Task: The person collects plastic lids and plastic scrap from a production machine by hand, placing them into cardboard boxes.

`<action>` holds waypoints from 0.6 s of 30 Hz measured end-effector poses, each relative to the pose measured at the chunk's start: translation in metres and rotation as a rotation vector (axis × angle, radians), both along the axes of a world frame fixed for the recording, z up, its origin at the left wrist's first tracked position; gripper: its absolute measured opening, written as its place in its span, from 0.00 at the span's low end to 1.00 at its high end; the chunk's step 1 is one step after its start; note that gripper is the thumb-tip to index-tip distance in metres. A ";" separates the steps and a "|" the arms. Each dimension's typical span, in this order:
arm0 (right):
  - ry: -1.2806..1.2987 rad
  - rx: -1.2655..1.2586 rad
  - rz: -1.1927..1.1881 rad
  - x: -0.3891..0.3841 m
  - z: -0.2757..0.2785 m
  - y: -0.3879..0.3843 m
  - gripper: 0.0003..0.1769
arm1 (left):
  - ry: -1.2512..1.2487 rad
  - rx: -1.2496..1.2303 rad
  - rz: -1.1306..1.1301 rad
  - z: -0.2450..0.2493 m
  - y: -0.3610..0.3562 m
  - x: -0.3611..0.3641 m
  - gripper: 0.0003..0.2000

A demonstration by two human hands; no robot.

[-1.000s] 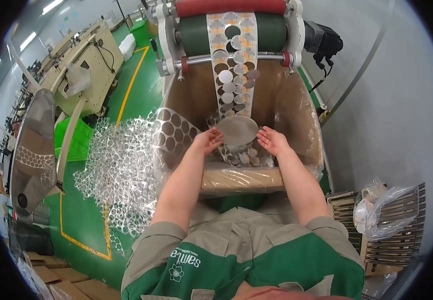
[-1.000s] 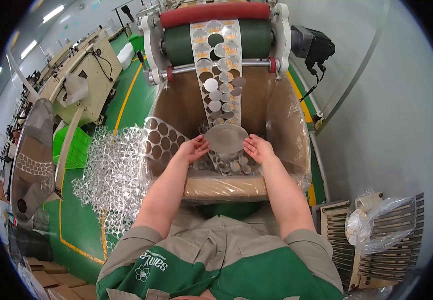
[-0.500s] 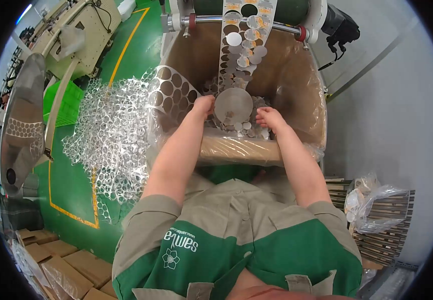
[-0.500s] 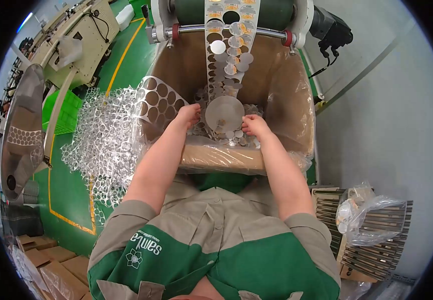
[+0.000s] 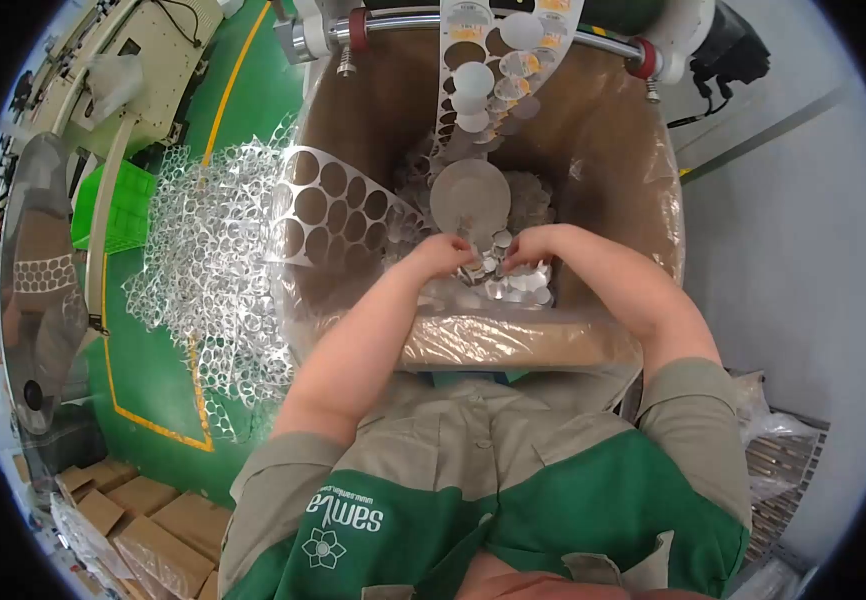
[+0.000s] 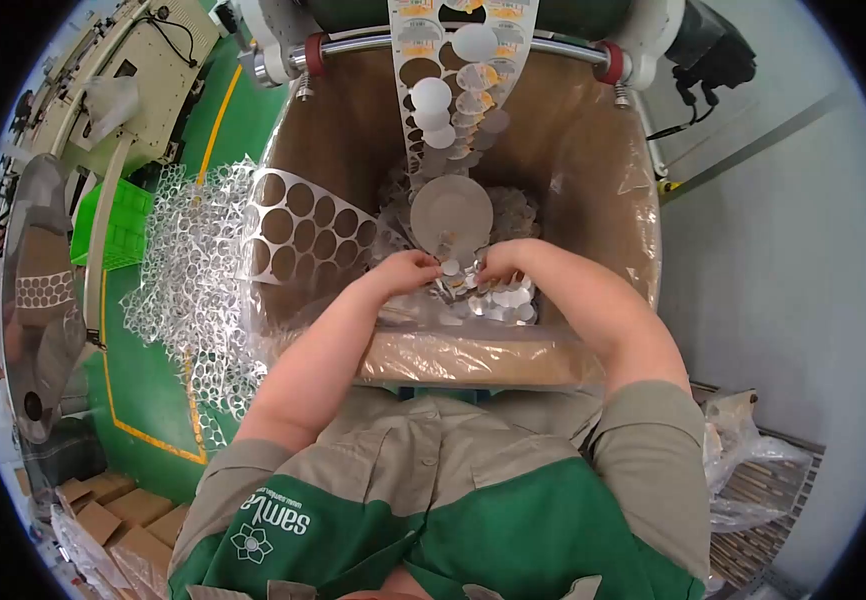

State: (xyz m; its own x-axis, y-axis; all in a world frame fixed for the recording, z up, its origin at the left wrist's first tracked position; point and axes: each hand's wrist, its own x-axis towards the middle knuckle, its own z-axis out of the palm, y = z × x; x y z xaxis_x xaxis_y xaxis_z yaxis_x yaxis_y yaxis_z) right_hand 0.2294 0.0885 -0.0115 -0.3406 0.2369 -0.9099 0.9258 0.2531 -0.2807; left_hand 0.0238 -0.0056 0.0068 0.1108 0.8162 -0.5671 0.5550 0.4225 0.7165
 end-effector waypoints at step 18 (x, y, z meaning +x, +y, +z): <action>0.066 0.411 -0.045 -0.168 -0.214 0.033 0.33 | 0.098 -0.034 -0.319 0.035 -0.010 0.011 0.18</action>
State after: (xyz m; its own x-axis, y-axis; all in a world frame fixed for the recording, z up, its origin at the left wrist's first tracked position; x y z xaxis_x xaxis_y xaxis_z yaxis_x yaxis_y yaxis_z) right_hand 0.0610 0.1219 -0.2251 -0.3764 0.5918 -0.7128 0.9218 0.3163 -0.2242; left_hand 0.0349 -0.0153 0.0420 0.3012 0.7296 -0.6140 0.7286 0.2393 0.6417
